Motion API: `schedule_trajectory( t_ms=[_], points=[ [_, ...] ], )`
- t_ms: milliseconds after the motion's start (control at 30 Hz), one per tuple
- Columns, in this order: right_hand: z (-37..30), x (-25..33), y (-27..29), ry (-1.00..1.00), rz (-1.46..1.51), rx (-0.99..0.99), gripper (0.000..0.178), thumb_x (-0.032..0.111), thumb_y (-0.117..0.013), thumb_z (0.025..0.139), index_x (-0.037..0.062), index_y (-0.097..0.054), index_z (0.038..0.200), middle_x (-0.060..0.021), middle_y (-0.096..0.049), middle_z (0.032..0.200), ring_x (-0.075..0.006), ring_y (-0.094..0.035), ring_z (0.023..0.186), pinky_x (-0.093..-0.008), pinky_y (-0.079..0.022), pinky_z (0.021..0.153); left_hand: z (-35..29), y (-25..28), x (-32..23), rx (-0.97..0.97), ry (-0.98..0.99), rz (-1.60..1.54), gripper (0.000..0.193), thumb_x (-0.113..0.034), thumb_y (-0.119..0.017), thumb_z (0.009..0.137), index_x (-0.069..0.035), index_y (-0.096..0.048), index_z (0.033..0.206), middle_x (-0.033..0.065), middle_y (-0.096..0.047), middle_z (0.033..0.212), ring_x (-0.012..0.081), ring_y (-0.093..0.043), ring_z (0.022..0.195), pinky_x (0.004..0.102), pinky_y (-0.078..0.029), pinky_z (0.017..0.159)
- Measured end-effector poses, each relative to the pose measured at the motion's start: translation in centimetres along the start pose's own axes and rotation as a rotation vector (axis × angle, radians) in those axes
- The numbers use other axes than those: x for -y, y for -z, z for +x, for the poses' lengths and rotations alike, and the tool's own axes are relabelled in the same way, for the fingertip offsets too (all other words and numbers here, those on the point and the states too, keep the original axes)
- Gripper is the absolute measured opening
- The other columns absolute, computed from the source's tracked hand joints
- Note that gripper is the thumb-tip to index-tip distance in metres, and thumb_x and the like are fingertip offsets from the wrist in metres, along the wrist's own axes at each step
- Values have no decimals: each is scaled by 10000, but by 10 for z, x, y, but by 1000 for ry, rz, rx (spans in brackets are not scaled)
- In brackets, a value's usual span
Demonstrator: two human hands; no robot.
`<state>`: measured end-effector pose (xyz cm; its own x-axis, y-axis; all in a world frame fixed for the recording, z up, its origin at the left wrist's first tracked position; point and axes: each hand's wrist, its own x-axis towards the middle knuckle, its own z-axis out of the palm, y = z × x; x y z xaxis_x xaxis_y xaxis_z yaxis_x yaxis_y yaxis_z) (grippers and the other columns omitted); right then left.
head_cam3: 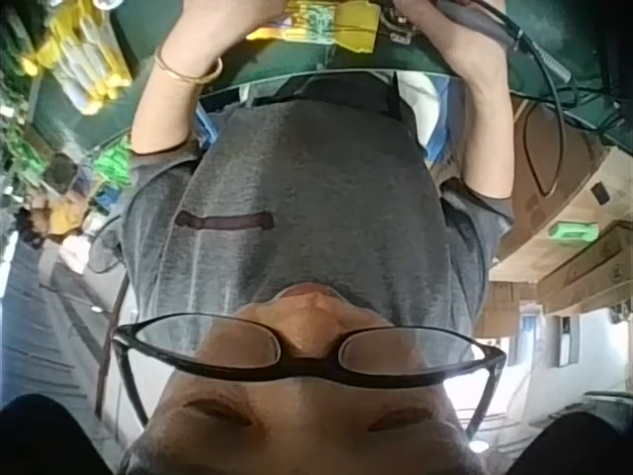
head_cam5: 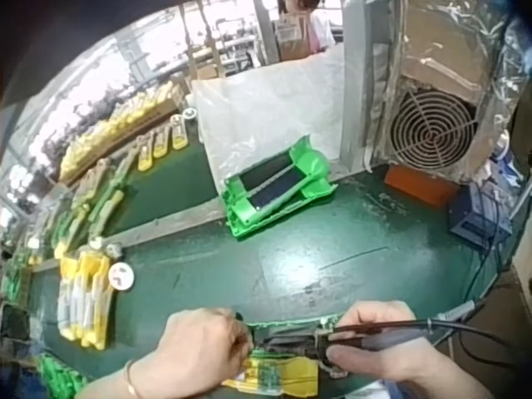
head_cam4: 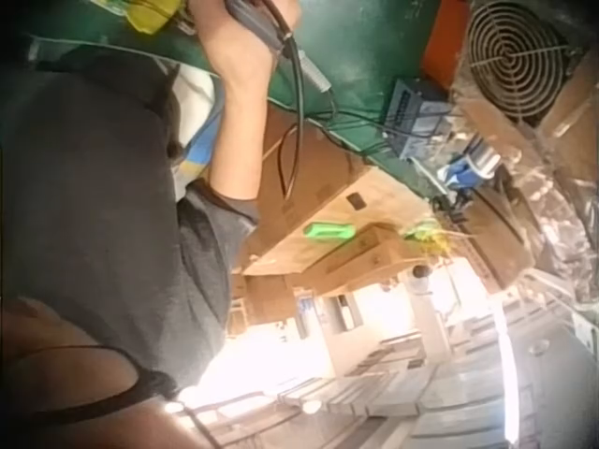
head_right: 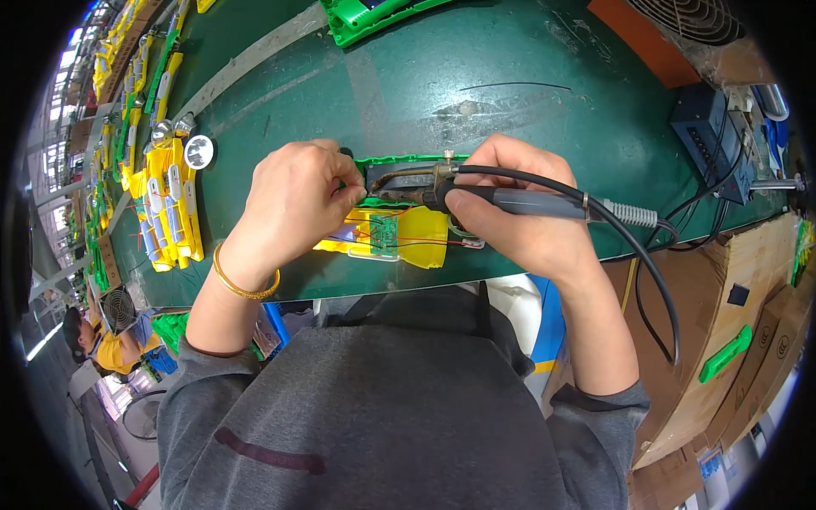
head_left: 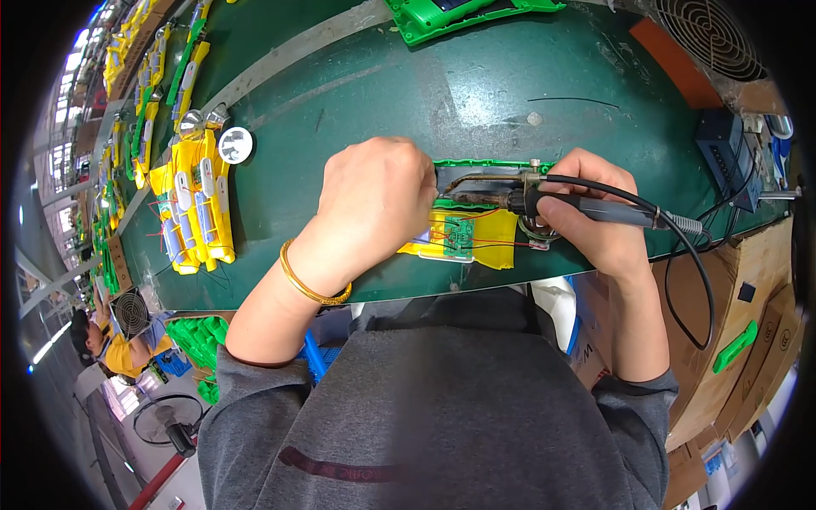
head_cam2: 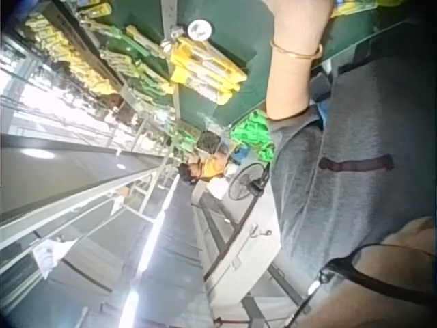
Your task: Soldering wires to circuit boards inside flashlight housings on a production line.
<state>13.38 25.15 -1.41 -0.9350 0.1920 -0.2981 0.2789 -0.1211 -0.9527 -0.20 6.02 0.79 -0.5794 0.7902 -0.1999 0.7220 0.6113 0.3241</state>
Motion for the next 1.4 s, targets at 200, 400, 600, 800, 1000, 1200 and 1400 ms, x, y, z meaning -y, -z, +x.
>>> schedule_trajectory(
  t_ms=[200, 400, 600, 800, 1000, 1200, 1400],
  points=[
    [-1, 3, 1, 9, -70, -24, 113, -47, -631, 734, 12, -554, 790, -27, -605, 717, -71, -567, 640, -215, -456, 590, 0, -1, 0, 2, 0, 1, 96, -83, -606, 690, -24, -681, 682, 178, -624, 700, 362, -620, 671, 437, -510, 619],
    [-11, 5, 17, 106, 14, -174, 119, 96, -605, 759, 15, -553, 830, -37, -584, 705, -86, -563, 612, -198, -412, 556, 0, 1, -1, 5, -2, 7, 102, -88, -609, 688, -27, -690, 691, 178, -626, 701, 362, -624, 667, 432, -513, 623],
    [-22, -7, 21, 165, 192, -300, 206, 186, -648, 796, 7, -572, 866, -39, -587, 701, -96, -583, 608, -195, -414, 564, 2, 2, -4, 12, 18, 35, 100, -85, -610, 665, -33, -694, 681, 178, -631, 690, 360, -626, 663, 430, -514, 624],
    [-27, -9, 25, 167, 179, -358, 298, 282, -640, 799, 14, -548, 889, -63, -580, 741, -113, -557, 622, -217, -407, 554, 2, 1, -7, 63, 67, 124, 69, -120, -672, 678, -68, -698, 715, 91, -615, 704, 286, -614, 690, 395, -484, 619],
    [-33, -8, 24, 234, 262, -373, 247, 214, -647, 822, -9, -568, 894, -61, -589, 706, -98, -576, 618, -198, -410, 559, 1, 2, -13, 26, 44, 179, 47, -101, -654, 669, -68, -686, 679, 87, -603, 680, 287, -609, 663, 390, -479, 613],
    [-37, -12, 27, 232, 265, -387, 236, 203, -644, 823, -9, -570, 896, -66, -595, 707, -101, -588, 625, -194, -421, 564, -1, 3, -17, -10, 10, 260, 85, -81, -682, 653, -62, -611, 696, 75, -605, 698, 274, -601, 700, 392, -398, 639],
    [-36, -16, 29, 201, 201, -389, 292, 278, -626, 810, 16, -548, 913, -64, -593, 751, -115, -572, 637, -219, -409, 551, 1, 5, -21, -41, 62, 190, 174, -66, -686, 647, -61, -557, 763, 95, -614, 808, 288, -612, 788, 412, -385, 709]
  ],
)
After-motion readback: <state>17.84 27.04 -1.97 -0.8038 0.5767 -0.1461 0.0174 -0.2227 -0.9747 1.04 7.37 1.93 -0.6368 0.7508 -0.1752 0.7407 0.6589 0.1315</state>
